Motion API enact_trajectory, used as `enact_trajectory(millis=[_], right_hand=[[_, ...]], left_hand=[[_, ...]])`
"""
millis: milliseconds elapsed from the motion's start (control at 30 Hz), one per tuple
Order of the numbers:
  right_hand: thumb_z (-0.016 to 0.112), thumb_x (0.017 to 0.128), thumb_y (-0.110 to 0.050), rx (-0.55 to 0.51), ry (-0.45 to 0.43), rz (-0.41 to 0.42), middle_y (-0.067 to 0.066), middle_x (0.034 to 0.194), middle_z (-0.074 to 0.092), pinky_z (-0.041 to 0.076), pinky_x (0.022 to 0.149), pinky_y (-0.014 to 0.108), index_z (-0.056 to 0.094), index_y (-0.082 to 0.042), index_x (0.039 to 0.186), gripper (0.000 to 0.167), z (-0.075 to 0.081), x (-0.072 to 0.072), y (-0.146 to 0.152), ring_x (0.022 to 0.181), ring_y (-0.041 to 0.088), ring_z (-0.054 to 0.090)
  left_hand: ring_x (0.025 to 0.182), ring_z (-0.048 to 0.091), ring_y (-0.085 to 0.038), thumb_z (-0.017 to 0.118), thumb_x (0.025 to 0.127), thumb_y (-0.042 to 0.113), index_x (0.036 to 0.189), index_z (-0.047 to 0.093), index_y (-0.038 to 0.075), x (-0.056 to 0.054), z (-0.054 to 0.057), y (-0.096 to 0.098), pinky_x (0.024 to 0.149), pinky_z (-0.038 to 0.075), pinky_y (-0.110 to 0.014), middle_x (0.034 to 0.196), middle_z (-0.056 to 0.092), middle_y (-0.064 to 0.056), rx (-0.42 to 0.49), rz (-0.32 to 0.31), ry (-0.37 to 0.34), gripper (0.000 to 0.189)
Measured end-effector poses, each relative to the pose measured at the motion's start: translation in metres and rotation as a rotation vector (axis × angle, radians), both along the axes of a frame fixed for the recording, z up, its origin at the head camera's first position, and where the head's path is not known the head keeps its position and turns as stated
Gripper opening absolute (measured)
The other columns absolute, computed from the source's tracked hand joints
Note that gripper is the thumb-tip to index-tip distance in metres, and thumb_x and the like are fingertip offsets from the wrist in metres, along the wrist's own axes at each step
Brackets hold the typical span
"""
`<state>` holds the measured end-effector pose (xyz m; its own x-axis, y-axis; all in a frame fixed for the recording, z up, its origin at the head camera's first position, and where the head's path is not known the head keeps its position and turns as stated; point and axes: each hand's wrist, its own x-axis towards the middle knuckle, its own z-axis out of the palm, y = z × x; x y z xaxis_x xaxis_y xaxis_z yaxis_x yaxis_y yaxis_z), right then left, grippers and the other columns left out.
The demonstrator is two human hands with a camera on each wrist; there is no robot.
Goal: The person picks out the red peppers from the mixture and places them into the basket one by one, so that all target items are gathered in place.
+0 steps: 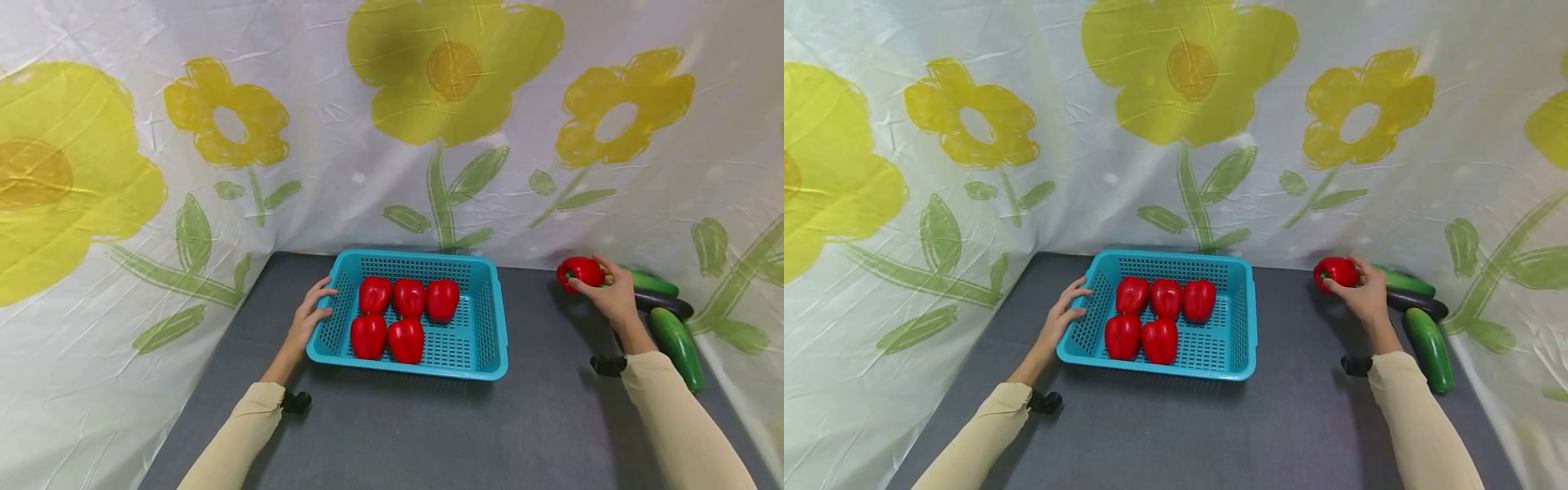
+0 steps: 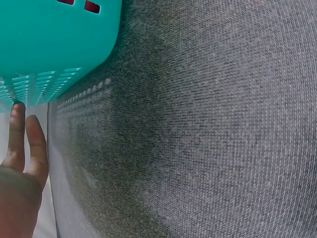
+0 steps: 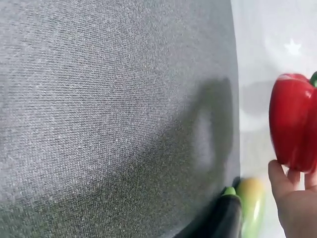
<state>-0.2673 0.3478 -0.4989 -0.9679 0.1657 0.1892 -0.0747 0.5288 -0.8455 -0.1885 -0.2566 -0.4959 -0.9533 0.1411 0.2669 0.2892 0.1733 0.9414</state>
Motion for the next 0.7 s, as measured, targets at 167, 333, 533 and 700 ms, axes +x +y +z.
enact_trajectory(millis=[167, 333, 533, 700], right_hand=[[0.078, 0.089, -0.025, 0.003, 0.005, 0.032, 0.03, 0.142, 0.044, 0.041, 0.069, 0.017, 0.043, 0.003, 0.151, 0.076, 0.002, 0.002, -0.001, 0.115, 0.044, 0.044], [0.078, 0.09, -0.03, 0.009, -0.023, 0.022, 0.029, 0.144, 0.039, 0.042, 0.073, 0.022, 0.042, -0.001, 0.153, 0.078, 0.007, 0.008, -0.007, 0.119, 0.042, 0.041], [0.077, 0.092, -0.029, -0.061, -0.013, 0.052, 0.026, 0.15, 0.04, 0.044, 0.074, 0.016, 0.039, -0.004, 0.155, 0.077, 0.01, 0.012, -0.012, 0.127, 0.045, 0.04], [0.076, 0.093, -0.022, -0.125, 0.009, 0.102, 0.028, 0.148, 0.044, 0.046, 0.078, 0.013, 0.038, -0.002, 0.154, 0.075, 0.009, 0.015, -0.014, 0.118, 0.031, 0.05]], left_hand=[[0.143, 0.024, -0.04, 0.048, 0.098, -0.009, 0.131, 0.051, -0.017, 0.0, 0.0, 0.0, 0.103, 0.032, -0.043, 0.16, 0.024, -0.029, -0.001, 0.001, -0.002, 0.034], [0.142, 0.025, -0.041, 0.047, 0.098, -0.009, 0.131, 0.05, -0.018, 0.0, -0.001, 0.0, 0.102, 0.032, -0.044, 0.159, 0.024, -0.029, -0.006, 0.005, -0.004, 0.034], [0.142, 0.024, -0.041, 0.047, 0.098, -0.009, 0.131, 0.052, -0.016, 0.0, 0.001, 0.0, 0.101, 0.033, -0.045, 0.16, 0.024, -0.029, -0.006, 0.005, -0.004, 0.034], [0.142, 0.024, -0.041, 0.047, 0.098, -0.009, 0.131, 0.052, -0.016, 0.0, 0.001, 0.0, 0.101, 0.033, -0.044, 0.159, 0.024, -0.03, -0.007, 0.006, 0.0, 0.034]])
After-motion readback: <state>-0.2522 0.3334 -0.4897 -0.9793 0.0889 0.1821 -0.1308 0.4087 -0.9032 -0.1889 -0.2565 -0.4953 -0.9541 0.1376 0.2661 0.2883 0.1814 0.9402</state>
